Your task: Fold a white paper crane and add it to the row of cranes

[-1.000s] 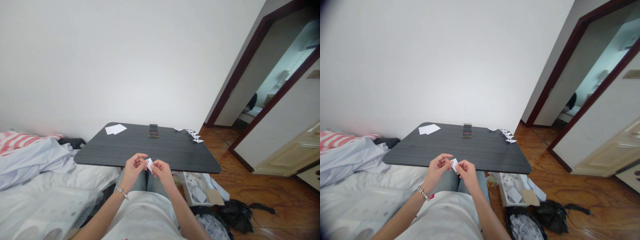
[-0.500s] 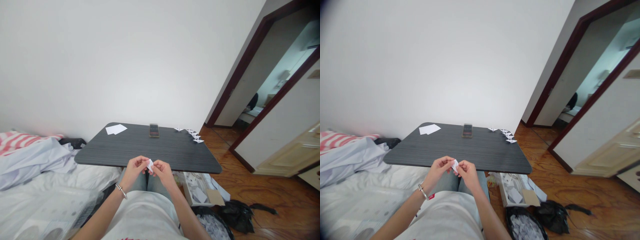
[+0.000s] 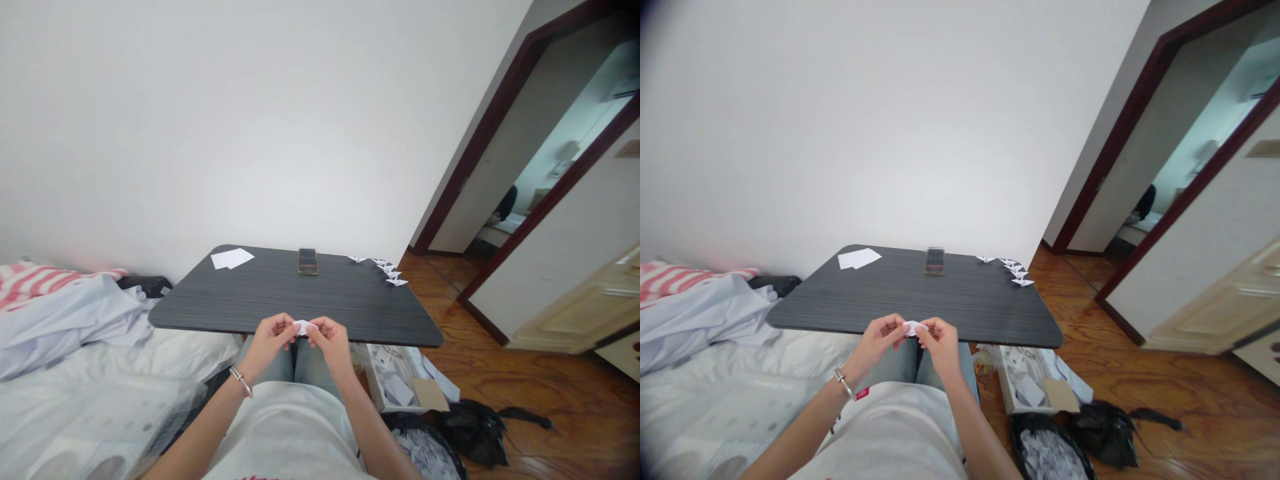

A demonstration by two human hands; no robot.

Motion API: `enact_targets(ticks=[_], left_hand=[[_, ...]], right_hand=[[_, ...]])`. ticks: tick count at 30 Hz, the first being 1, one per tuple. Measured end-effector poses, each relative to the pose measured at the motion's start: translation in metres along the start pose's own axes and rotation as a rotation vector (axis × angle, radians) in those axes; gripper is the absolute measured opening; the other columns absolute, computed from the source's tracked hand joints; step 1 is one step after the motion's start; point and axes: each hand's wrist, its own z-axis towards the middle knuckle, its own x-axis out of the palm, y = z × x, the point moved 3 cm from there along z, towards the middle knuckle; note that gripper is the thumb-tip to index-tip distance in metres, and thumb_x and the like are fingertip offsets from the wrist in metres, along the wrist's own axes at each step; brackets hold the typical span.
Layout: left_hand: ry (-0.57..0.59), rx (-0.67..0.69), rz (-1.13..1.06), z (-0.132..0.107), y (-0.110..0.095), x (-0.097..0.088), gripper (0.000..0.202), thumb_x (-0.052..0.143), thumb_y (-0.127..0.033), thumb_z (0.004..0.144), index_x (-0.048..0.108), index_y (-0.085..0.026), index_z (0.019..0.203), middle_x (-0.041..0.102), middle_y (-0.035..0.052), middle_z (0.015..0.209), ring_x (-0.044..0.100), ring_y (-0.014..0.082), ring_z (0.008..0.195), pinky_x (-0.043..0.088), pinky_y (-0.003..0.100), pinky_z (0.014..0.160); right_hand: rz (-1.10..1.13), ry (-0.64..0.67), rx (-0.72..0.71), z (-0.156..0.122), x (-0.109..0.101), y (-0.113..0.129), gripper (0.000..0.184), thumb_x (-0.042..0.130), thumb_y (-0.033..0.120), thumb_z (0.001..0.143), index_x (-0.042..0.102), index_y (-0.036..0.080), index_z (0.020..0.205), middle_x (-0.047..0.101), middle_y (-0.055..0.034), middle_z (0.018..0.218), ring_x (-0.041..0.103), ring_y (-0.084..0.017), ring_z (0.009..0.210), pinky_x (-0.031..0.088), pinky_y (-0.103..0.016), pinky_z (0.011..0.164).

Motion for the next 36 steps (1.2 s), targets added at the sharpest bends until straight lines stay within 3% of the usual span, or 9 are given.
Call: enact_targets(ticks=[12,28,36], left_hand=[[-0.010,0.022,0.013,-0.003,-0.007,0.003,0.026,0.058,-0.037,0.069,0.053,-0.013,0.062,0.051,-0.0024,0.052,0.043,0.0075,0.047,0.034,0.017,0.044],[0.160,-0.046,0.066,-0.005,0.005,0.008,0.025,0.058,-0.036,0.070,0.051,-0.012,0.063,0.052,-0.0020,0.055,0.044,0.0066,0.048,0.032,0.017,0.045],[0.087,-0.015,0.007,-0.004,0.003,0.010,0.027,0.058,-0.038,0.070,0.052,-0.012,0.064,0.050,-0.0021,0.055,0.044,0.0072,0.048,0.036,0.017,0.044]], right_hand=[[0.055,0.006,0.026,-0.003,0.002,0.004,0.019,0.062,0.032,0.068,0.059,0.014,0.064,0.058,0.0005,0.053,0.048,-0.008,0.044,0.038,-0.019,0.043],[0.071,-0.045,-0.022,-0.001,0.001,0.004,0.021,0.058,0.032,0.072,0.054,0.015,0.061,0.048,0.0047,0.045,0.039,-0.006,0.039,0.031,-0.019,0.040],[0.011,-0.038,-0.015,-0.002,0.000,0.006,0.024,0.060,0.034,0.071,0.052,0.016,0.057,0.046,0.0053,0.042,0.037,-0.006,0.038,0.030,-0.019,0.040]])
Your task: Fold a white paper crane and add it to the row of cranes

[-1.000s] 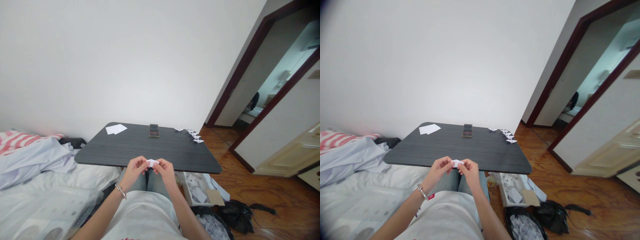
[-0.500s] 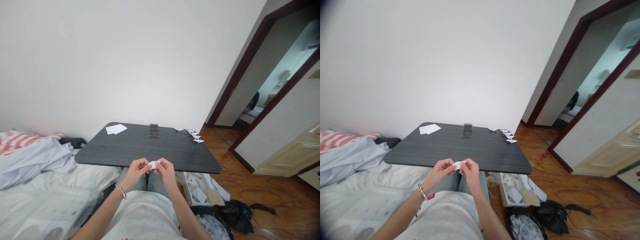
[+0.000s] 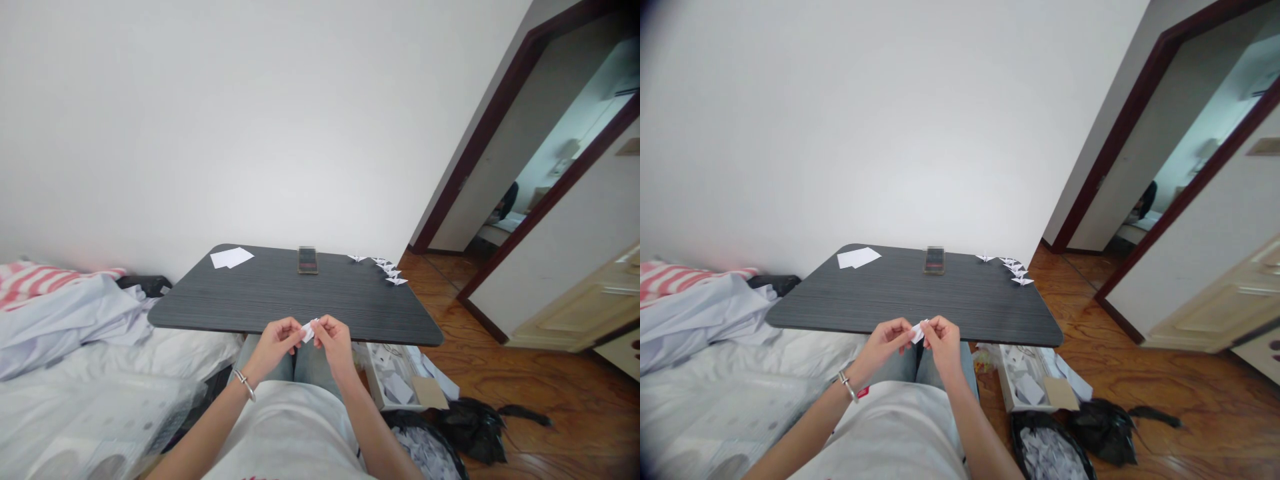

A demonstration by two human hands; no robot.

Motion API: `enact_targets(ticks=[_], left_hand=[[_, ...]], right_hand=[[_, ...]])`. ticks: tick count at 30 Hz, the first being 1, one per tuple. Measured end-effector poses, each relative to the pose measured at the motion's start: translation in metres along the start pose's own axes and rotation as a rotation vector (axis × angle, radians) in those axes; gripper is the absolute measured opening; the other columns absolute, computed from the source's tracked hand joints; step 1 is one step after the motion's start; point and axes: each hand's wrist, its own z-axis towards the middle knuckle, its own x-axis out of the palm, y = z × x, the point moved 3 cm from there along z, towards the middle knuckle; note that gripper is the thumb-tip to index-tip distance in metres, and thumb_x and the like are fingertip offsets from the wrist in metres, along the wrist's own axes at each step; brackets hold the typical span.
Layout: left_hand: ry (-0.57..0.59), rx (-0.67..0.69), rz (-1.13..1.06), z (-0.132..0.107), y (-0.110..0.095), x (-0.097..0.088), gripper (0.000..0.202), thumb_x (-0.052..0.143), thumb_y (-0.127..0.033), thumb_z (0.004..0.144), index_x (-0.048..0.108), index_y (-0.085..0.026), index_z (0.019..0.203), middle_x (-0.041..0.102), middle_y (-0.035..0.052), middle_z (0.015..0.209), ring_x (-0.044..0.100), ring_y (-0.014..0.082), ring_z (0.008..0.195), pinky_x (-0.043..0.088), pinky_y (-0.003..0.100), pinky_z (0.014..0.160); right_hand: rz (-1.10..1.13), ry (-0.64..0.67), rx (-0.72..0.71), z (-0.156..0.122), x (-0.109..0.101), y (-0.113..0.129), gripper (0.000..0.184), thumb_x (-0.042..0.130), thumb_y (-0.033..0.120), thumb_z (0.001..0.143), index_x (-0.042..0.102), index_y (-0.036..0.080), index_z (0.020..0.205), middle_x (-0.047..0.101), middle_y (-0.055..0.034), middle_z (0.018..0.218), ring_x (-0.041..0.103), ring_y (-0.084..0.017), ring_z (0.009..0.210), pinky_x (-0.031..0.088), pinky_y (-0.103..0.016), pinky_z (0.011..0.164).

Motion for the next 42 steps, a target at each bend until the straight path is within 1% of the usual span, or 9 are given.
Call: enact_targets(ticks=[5,10,16,23,27,29,33,38,42], left_hand=[[-0.034,0.022,0.009,-0.0008,-0.0017,-0.0014,0.027,0.059,-0.037,0.069,0.053,-0.012,0.061,0.050,-0.0019,0.053,0.044,0.0074,0.049,0.036,0.017,0.045],[-0.102,0.032,-0.027,-0.0020,-0.0061,-0.0036,0.026,0.060,-0.038,0.068,0.056,-0.012,0.064,0.052,-0.0014,0.053,0.046,0.0084,0.050,0.037,0.018,0.045],[-0.176,0.024,-0.089,-0.0018,-0.0090,-0.0047,0.025,0.062,-0.036,0.066,0.056,-0.012,0.063,0.051,-0.0022,0.052,0.044,0.0075,0.048,0.036,0.017,0.044],[-0.165,0.022,-0.065,-0.0003,-0.0064,-0.0046,0.027,0.063,-0.037,0.065,0.058,-0.012,0.060,0.051,-0.0021,0.049,0.044,0.0074,0.046,0.036,0.018,0.043],[-0.160,0.014,-0.079,-0.0003,-0.0053,-0.0045,0.025,0.063,-0.036,0.065,0.058,-0.012,0.060,0.051,-0.0026,0.049,0.045,0.0079,0.046,0.038,0.019,0.044],[-0.168,0.015,-0.091,-0.0003,-0.0052,-0.0046,0.024,0.064,-0.035,0.064,0.058,-0.012,0.061,0.052,-0.0029,0.049,0.045,0.0081,0.046,0.038,0.019,0.044],[-0.181,0.020,-0.109,-0.0002,-0.0064,-0.0046,0.023,0.065,-0.034,0.063,0.058,-0.012,0.064,0.052,-0.0032,0.051,0.045,0.0076,0.046,0.039,0.019,0.044],[-0.175,0.024,-0.092,-0.0009,-0.0079,-0.0053,0.022,0.065,-0.032,0.064,0.056,-0.012,0.062,0.051,-0.0035,0.049,0.043,0.0066,0.045,0.037,0.017,0.043],[-0.151,0.027,-0.062,-0.0011,-0.0061,-0.0057,0.022,0.064,-0.031,0.066,0.056,-0.011,0.063,0.051,-0.0032,0.049,0.043,0.0067,0.046,0.036,0.017,0.044]], right_hand=[[0.024,-0.001,0.003,0.0007,0.0006,-0.0016,0.021,0.060,0.034,0.070,0.056,0.015,0.061,0.050,0.0037,0.047,0.041,-0.007,0.041,0.032,-0.019,0.041],[0.052,0.033,-0.008,0.0004,0.0018,-0.0002,0.027,0.054,0.039,0.074,0.056,0.015,0.060,0.051,0.0022,0.050,0.044,-0.008,0.043,0.035,-0.019,0.041],[0.033,0.109,0.028,-0.0021,0.0066,-0.0021,0.015,0.062,0.031,0.068,0.058,0.016,0.068,0.054,0.0027,0.052,0.046,-0.008,0.044,0.036,-0.018,0.041],[-0.002,0.076,0.023,-0.0015,0.0058,-0.0029,0.018,0.060,0.033,0.068,0.057,0.016,0.065,0.054,0.0024,0.051,0.046,-0.007,0.042,0.036,-0.017,0.039],[-0.037,0.059,0.020,-0.0015,0.0045,-0.0023,0.021,0.058,0.034,0.070,0.054,0.016,0.061,0.046,0.0062,0.041,0.036,-0.005,0.034,0.028,-0.016,0.035],[-0.058,0.067,0.018,-0.0017,0.0044,-0.0018,0.020,0.058,0.033,0.071,0.053,0.016,0.061,0.044,0.0072,0.039,0.034,-0.005,0.033,0.025,-0.016,0.034],[-0.065,0.084,0.014,-0.0021,0.0045,-0.0006,0.019,0.058,0.031,0.071,0.053,0.016,0.062,0.046,0.0065,0.042,0.036,-0.005,0.035,0.025,-0.016,0.035],[-0.044,0.073,0.012,-0.0023,0.0053,0.0007,0.018,0.059,0.032,0.070,0.055,0.016,0.064,0.049,0.0049,0.047,0.039,-0.005,0.038,0.027,-0.016,0.036],[-0.030,0.072,0.011,-0.0022,0.0063,0.0007,0.019,0.057,0.033,0.072,0.055,0.016,0.065,0.048,0.0052,0.045,0.038,-0.006,0.037,0.026,-0.017,0.036]])
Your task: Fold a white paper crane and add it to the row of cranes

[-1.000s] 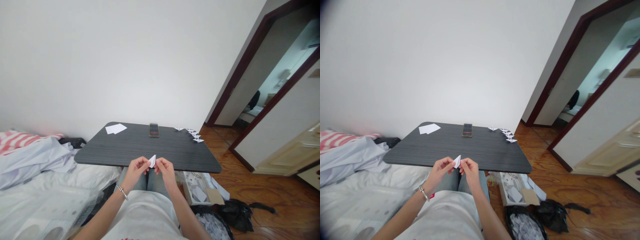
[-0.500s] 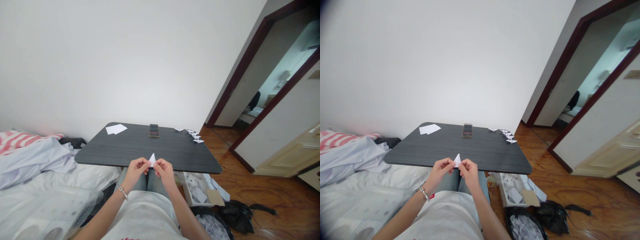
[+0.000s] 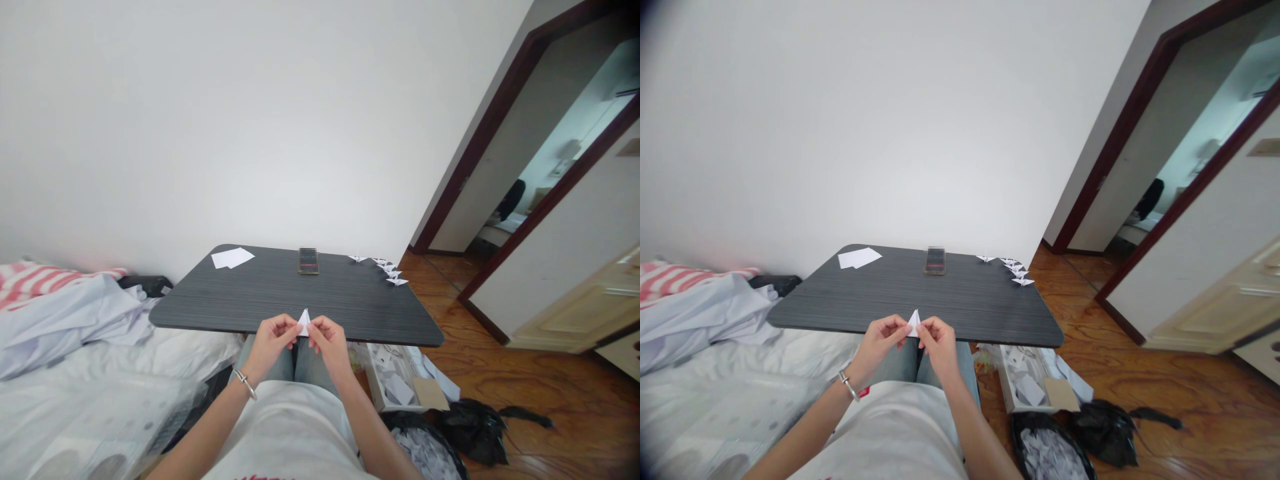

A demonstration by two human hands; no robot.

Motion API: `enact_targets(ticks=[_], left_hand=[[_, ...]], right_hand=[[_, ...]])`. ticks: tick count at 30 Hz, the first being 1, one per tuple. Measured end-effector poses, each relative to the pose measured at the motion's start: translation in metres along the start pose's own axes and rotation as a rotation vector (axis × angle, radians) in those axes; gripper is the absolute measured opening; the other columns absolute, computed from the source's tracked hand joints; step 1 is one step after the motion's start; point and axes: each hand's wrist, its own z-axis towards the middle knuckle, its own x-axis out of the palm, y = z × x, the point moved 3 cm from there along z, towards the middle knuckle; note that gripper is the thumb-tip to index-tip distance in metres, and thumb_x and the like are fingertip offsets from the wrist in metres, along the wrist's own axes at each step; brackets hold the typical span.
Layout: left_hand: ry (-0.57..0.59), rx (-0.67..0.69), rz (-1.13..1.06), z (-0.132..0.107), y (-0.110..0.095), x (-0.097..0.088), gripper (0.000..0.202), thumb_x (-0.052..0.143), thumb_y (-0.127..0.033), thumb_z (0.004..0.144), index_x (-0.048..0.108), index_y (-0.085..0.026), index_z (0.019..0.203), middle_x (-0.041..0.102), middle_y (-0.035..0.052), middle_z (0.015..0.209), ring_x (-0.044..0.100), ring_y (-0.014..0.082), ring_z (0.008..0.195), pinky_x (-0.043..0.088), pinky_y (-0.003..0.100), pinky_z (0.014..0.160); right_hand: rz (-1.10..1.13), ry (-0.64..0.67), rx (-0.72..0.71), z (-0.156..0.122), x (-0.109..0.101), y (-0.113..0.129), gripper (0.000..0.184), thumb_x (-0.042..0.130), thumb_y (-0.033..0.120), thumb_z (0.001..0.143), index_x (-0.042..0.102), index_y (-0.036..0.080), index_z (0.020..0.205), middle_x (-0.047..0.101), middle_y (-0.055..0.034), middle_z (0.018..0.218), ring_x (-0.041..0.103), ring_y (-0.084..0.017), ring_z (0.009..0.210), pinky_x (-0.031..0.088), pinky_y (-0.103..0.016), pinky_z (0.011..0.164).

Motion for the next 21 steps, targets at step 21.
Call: enact_targets(ticks=[21], left_hand=[[-0.008,-0.030,-0.027,0.0008,0.0022,0.0002,0.023,0.060,-0.034,0.068,0.057,-0.012,0.063,0.051,-0.0029,0.050,0.045,0.0075,0.046,0.037,0.018,0.044]], right_hand=[[0.011,-0.015,-0.004,0.0012,-0.0015,-0.0031,0.020,0.057,0.032,0.073,0.055,0.015,0.064,0.048,0.0054,0.044,0.035,-0.005,0.036,0.025,-0.017,0.036]])
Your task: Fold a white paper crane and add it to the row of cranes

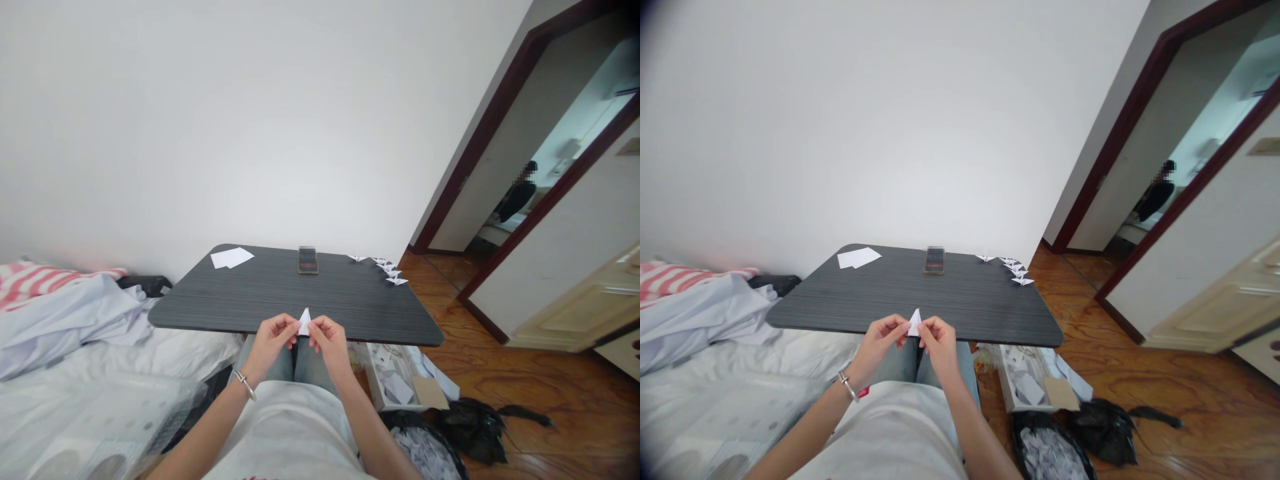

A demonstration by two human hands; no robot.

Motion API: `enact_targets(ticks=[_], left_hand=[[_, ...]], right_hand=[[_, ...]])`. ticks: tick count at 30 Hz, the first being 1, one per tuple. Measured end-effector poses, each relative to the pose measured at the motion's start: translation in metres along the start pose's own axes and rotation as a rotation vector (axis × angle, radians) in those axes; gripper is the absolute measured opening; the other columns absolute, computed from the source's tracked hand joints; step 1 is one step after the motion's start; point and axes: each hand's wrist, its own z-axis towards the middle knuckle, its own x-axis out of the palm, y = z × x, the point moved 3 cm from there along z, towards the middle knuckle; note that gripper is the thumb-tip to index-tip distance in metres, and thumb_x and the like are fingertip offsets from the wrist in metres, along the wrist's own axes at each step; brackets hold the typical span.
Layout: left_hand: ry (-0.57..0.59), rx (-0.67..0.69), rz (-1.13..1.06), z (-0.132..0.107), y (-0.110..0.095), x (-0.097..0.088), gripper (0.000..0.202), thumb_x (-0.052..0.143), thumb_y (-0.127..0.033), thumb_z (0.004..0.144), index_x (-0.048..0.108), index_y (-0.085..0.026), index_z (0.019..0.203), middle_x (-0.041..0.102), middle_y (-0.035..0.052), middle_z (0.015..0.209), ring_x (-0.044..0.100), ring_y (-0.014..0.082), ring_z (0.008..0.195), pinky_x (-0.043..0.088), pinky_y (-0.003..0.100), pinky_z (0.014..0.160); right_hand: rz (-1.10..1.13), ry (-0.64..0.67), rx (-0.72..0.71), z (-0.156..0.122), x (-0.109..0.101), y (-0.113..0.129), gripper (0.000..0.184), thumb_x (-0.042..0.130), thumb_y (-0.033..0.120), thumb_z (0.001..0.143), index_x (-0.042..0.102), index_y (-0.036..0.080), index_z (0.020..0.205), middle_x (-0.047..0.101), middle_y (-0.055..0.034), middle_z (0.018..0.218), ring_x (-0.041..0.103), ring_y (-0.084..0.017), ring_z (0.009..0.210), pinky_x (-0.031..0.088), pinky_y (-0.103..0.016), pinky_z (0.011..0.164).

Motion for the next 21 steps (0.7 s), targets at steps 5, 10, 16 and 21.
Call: enact_targets(ticks=[5,10,16,21], left_hand=[[-0.012,-0.002,-0.029,-0.0005,-0.0008,-0.0004,0.021,0.061,-0.032,0.068,0.057,-0.011,0.068,0.053,-0.0025,0.054,0.046,0.0074,0.048,0.038,0.018,0.045],[-0.002,0.017,-0.041,-0.0004,-0.0022,-0.0004,0.021,0.059,-0.032,0.070,0.056,-0.011,0.067,0.053,-0.0021,0.057,0.047,0.0075,0.049,0.039,0.018,0.045],[0.026,0.021,-0.039,0.0000,-0.0015,0.0004,0.019,0.060,-0.030,0.069,0.058,-0.011,0.071,0.054,-0.0017,0.058,0.047,0.0073,0.049,0.040,0.018,0.045],[0.025,0.016,-0.050,-0.0002,-0.0010,0.0002,0.020,0.061,-0.031,0.069,0.059,-0.011,0.072,0.055,-0.0009,0.059,0.048,0.0075,0.050,0.041,0.018,0.046]], right_hand=[[0.022,-0.005,-0.011,0.0008,-0.0007,-0.0016,0.019,0.056,0.032,0.073,0.056,0.015,0.065,0.049,0.0051,0.045,0.036,-0.004,0.036,0.025,-0.016,0.036],[0.017,-0.013,-0.010,0.0008,-0.0019,-0.0011,0.019,0.056,0.033,0.073,0.056,0.015,0.065,0.048,0.0052,0.045,0.037,-0.005,0.037,0.026,-0.017,0.036],[0.017,-0.022,-0.007,0.0006,-0.0025,0.0002,0.019,0.056,0.034,0.073,0.057,0.015,0.067,0.047,0.0052,0.045,0.036,-0.005,0.037,0.026,-0.017,0.037],[0.023,-0.031,-0.004,0.0009,-0.0024,-0.0003,0.019,0.056,0.033,0.073,0.057,0.015,0.066,0.047,0.0052,0.045,0.036,-0.005,0.037,0.026,-0.017,0.037]])
